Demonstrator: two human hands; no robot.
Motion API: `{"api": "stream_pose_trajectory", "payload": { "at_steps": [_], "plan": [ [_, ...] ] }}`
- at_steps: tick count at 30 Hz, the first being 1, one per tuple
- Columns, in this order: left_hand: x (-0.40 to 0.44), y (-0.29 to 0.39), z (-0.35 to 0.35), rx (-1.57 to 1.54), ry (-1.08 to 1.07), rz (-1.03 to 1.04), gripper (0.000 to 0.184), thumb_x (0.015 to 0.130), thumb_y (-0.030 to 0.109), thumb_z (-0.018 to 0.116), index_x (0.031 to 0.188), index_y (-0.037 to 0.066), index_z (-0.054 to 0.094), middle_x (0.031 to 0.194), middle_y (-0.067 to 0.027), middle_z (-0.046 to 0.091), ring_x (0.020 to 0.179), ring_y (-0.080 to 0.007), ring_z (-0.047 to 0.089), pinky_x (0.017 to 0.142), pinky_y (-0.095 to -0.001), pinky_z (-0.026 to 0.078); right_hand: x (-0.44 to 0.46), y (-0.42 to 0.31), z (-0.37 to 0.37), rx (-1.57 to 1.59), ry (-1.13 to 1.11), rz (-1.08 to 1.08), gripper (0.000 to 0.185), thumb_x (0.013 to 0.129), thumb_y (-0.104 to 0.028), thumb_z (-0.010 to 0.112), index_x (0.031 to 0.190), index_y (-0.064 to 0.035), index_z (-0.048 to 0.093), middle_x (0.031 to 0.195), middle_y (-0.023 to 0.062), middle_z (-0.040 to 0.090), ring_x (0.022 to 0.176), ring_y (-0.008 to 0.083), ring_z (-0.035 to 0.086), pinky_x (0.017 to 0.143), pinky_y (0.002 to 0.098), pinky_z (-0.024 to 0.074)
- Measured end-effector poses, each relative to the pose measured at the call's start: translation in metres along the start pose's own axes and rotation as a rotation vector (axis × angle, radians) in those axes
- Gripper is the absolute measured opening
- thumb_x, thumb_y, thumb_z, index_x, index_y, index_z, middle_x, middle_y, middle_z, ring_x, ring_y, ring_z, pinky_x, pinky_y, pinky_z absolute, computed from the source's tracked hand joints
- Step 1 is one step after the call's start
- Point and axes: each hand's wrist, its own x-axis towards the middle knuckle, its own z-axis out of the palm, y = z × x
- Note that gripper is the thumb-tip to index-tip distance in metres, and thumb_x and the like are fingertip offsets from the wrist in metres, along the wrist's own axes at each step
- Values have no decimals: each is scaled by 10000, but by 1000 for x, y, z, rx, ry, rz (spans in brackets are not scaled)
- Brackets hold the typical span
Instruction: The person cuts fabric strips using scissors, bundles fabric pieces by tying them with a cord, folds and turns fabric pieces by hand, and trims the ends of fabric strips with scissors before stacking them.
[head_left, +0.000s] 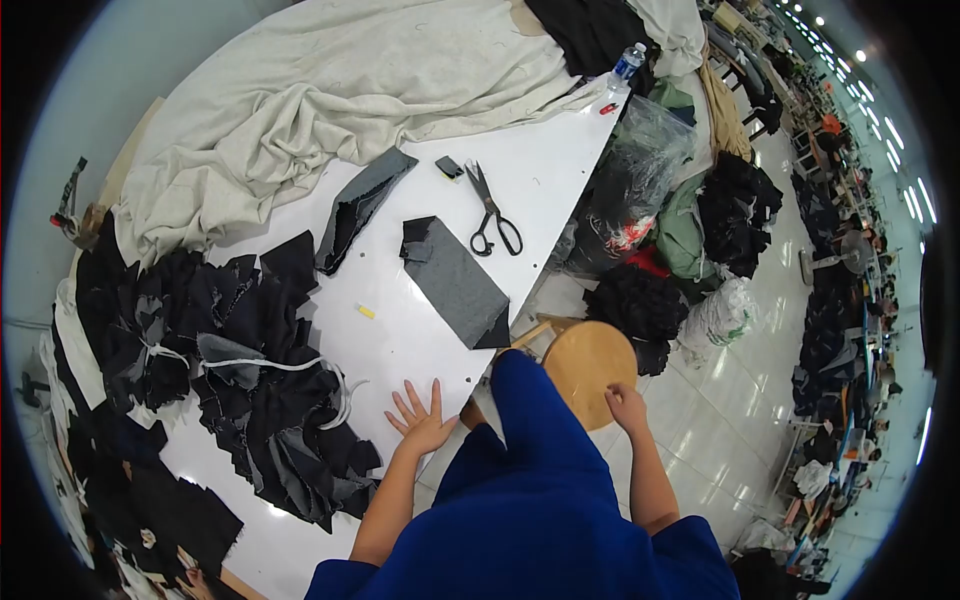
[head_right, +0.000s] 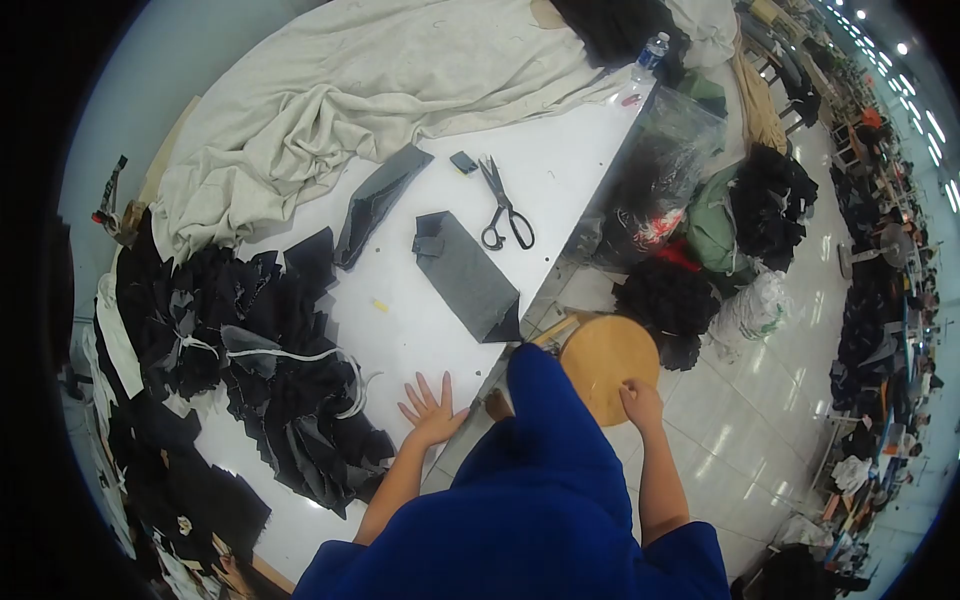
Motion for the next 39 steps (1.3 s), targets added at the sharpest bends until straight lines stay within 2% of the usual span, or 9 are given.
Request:
{"api": "stream_pose_trajectory", "payload": {
  "at_steps": [11, 16, 22, 26, 29, 31, 34, 36, 39],
  "plan": [
    [-6, -5, 4, -98, 105, 81, 833, 911, 558, 530, 1568, 352, 61, 1562, -242, -274, 1402, -530, -254, 1013, -739, -148, 22, 47, -4, 154, 64, 18, 356, 922, -326, 612, 1101, -24, 673, 1032, 187, 694, 1016, 312, 650, 886, 371, 492],
    [11, 8, 5, -161, 694, 189, 616, 906, 412, 596, 1443, 167, 422, 1449, -248, 308, 1365, -450, 232, 1107, -662, 94, 108, -101, -44, 318, 387, -310, 251, 948, -199, 587, 1093, -5, 651, 1013, 173, 671, 973, 300, 639, 872, 358, 488],
    [53, 22, -17, 41, 1076, 156, 480, 907, 372, 601, 1335, 166, 533, 1353, -152, 460, 1258, -334, 401, 1106, -605, 206, 196, -229, -14, 487, 261, -430, 276, 940, -217, 602, 1115, -12, 660, 1024, 180, 658, 971, 285, 630, 870, 354, 482],
    [47, 24, -20, 123, 1084, 117, 485, 888, 395, 621, 1336, 223, 549, 1377, -90, 485, 1247, -304, 419, 1098, -591, 236, 233, -244, 48, 309, 201, -290, 559, 989, -324, 506, 1417, 21, 404, 1391, 268, 490, 1319, 388, 443, 1070, 408, 368],
    [48, 27, -27, 90, 1089, 81, 489, 878, 390, 630, 1338, 242, 557, 1365, -71, 494, 1240, -290, 426, 1090, -581, 258, 241, -223, 105, 539, 372, -207, 636, 1014, -376, 426, 1509, -32, 223, 1446, 285, 424, 1271, 431, 484, 1027, 451, 408],
    [45, 26, -29, 75, 1082, 114, 497, 870, 389, 637, 1339, 243, 561, 1361, -65, 497, 1238, -283, 429, 1089, -578, 263, 217, -258, 72, 129, 402, 111, 532, 1012, -396, 398, 1491, -177, 313, 1100, 260, 668, 948, 460, 650, 821, 535, 493],
    [45, 23, -29, 19, 1047, 83, 505, 865, 397, 641, 1342, 255, 558, 1360, -47, 500, 1241, -267, 434, 1092, -560, 275, 240, -250, 52, 168, 399, -160, 470, 989, -270, 456, 1440, -142, 411, 997, 193, 710, 978, 407, 651, 834, 500, 496],
    [48, 23, -27, -42, 1054, 77, 507, 857, 417, 648, 1335, 274, 561, 1361, -20, 502, 1235, -246, 446, 1100, -535, 282, 285, -229, 55, -221, 573, -355, 511, 981, -266, 491, 1467, -148, 386, 1204, 189, 635, 1127, 399, 557, 970, 472, 425],
    [42, 25, -34, -59, 990, 35, 510, 852, 428, 653, 1332, 282, 562, 1360, 0, 505, 1233, -230, 453, 1102, -531, 285, 350, -212, 72, -129, 339, -48, 588, 1016, -388, 408, 1531, -146, 261, 1557, 241, 250, 1433, 404, 251, 1121, 602, 234]
  ]
}}
